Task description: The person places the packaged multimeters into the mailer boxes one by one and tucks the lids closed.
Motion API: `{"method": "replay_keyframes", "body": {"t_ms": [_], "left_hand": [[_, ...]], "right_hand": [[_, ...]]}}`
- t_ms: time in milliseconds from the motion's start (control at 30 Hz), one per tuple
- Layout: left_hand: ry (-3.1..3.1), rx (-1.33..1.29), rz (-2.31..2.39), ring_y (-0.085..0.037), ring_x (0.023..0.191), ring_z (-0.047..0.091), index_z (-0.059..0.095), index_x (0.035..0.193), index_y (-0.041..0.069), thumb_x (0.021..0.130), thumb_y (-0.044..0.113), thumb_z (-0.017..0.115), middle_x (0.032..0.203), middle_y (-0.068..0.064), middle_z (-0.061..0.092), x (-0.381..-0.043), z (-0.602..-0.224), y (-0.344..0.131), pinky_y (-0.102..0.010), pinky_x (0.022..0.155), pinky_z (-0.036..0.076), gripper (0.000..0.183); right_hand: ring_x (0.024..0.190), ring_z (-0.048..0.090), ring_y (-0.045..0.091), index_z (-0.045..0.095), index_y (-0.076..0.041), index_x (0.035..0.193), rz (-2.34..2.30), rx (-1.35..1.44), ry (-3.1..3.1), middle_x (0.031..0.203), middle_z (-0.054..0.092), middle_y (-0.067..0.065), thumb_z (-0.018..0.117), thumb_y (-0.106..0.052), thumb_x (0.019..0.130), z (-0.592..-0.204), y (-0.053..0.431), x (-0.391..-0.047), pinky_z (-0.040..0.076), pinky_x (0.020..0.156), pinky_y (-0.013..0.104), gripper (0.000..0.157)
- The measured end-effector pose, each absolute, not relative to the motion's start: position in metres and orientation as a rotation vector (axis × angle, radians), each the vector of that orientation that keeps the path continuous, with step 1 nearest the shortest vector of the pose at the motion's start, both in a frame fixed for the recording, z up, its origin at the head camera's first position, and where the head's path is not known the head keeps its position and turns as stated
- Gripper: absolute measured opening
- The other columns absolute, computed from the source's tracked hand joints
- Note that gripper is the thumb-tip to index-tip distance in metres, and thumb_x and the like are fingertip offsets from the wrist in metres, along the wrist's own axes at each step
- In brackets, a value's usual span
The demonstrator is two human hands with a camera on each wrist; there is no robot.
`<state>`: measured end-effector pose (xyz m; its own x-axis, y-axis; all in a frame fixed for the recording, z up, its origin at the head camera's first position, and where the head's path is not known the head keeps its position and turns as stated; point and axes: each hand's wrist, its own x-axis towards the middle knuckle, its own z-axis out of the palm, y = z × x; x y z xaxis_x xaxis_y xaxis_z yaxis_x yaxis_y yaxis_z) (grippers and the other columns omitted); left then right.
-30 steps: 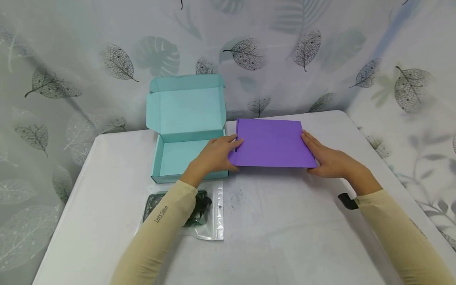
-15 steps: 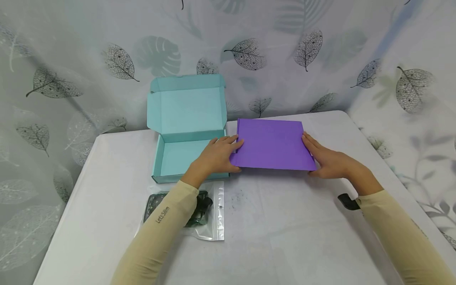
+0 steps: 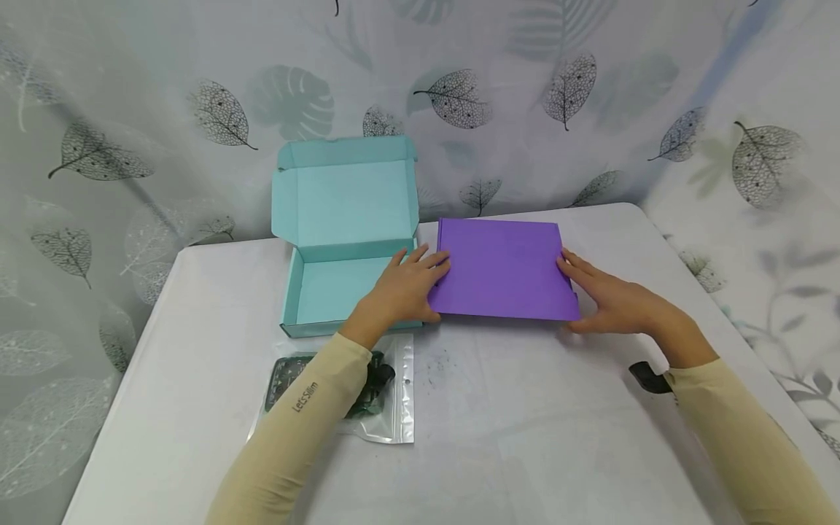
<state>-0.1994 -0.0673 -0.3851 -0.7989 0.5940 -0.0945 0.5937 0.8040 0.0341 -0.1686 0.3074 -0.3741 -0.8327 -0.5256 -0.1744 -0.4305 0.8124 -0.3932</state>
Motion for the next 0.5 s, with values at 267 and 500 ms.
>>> {"method": "replay_keyframes", "body": {"t_ms": [267, 500], "left_hand": [[2.936, 0.982, 0.012, -0.03, 0.145, 0.034, 0.049, 0.157, 0.014, 0.079, 0.051, 0.084, 0.151, -0.01, 0.042, -0.1997, -0.3849, -0.0674, -0.056, 0.12, 0.023, 0.093], [2.949, 1.009, 0.003, -0.029, 0.131, 0.044, 0.05, 0.156, 0.013, 0.082, 0.05, 0.078, 0.127, -0.009, 0.05, -0.1991, -0.3849, -0.0678, -0.055, 0.118, 0.027, 0.087]], "right_hand": [[0.098, 0.065, 0.024, 0.036, 0.01, 0.155, -0.611, -0.797, 2.753, 0.113, 0.065, 0.01, 0.088, -0.031, 0.086, -0.3777, 0.3082, -0.1658, 0.056, 0.084, 0.045, 0.096], [0.089, 0.071, 0.019, 0.04, 0.008, 0.152, -0.771, -0.744, 2.721, 0.099, 0.071, 0.003, 0.091, -0.024, 0.082, -0.3755, 0.3077, -0.1649, 0.059, 0.081, 0.043, 0.093]]}}
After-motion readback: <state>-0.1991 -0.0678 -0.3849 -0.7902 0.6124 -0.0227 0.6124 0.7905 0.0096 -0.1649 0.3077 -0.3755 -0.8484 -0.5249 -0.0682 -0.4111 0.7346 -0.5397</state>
